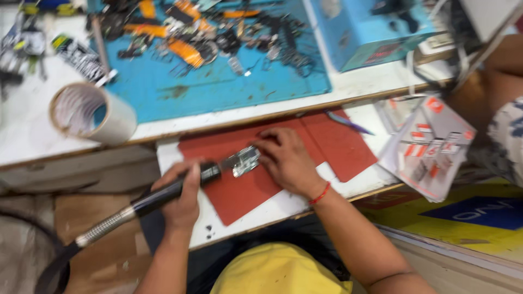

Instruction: The person uses a purple pen-like tool to scrape a small green circuit board on a red mat. They then use a hot air gun to heat the board while holding it with their fingers. Finally, they use the pen tool again to scrape the board before placing it on the mat.

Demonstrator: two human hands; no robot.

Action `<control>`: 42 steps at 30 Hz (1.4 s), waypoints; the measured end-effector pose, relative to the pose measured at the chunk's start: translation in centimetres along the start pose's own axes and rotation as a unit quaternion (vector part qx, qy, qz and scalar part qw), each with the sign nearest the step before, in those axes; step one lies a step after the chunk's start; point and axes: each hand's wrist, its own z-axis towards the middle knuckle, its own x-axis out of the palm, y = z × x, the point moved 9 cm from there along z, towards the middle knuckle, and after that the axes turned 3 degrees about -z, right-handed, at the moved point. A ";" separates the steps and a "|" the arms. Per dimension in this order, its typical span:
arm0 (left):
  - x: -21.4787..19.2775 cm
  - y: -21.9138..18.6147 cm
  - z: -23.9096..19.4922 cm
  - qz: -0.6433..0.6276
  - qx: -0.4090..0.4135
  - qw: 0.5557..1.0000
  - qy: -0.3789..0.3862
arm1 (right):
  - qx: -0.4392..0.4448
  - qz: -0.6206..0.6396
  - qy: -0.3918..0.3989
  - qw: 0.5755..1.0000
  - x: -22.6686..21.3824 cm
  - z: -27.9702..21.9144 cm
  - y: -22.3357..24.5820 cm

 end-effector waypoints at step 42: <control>0.1 -0.3 0.7 -0.052 -0.038 0.998 0.014 | -0.009 -0.010 0.031 0.999 0.2 0.0 0.5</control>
